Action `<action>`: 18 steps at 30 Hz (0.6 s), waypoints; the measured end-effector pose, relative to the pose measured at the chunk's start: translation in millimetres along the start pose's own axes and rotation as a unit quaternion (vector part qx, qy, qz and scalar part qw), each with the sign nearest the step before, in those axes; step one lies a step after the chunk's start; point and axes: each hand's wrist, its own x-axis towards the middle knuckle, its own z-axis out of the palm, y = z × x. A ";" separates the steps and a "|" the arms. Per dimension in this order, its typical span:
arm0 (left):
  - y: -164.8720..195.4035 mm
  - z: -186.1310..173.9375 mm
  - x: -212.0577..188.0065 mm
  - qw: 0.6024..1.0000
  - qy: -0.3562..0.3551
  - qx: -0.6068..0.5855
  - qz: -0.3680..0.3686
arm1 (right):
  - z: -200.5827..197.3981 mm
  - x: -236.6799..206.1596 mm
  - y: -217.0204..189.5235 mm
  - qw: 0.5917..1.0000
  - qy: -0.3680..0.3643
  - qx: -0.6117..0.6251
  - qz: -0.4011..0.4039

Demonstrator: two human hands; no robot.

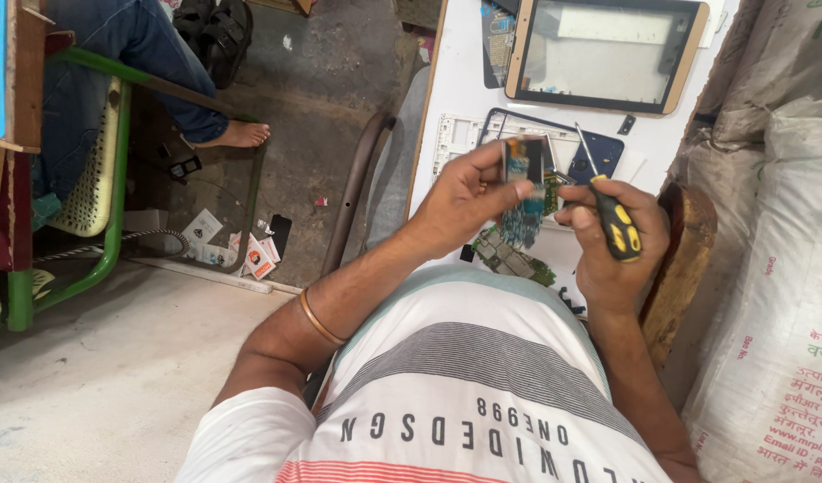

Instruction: The person sits at a repair bench and uses a screwdriver to work on a disassembled smartphone motherboard, prying and adjusting components on the board. They hold the board in one hand while manipulating it with the screwdriver, with a tablet frame and other phone parts laid out on the bench.

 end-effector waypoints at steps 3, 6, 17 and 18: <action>2.9 4.0 -4.1 0.997 -0.070 -0.002 0.029 | 1.6 -0.7 5.7 0.994 0.019 0.077 0.072; 2.4 7.9 -4.9 0.996 -0.086 -0.007 0.016 | 1.3 -1.7 12.0 0.990 0.014 0.115 0.075; -20.3 12.2 -6.9 0.999 -0.016 0.030 0.004 | 2.1 0.9 12.7 0.986 0.056 0.139 0.070; -22.3 12.9 -6.3 1.000 -0.016 0.018 0.002 | 1.8 1.6 12.8 0.986 0.061 0.140 0.065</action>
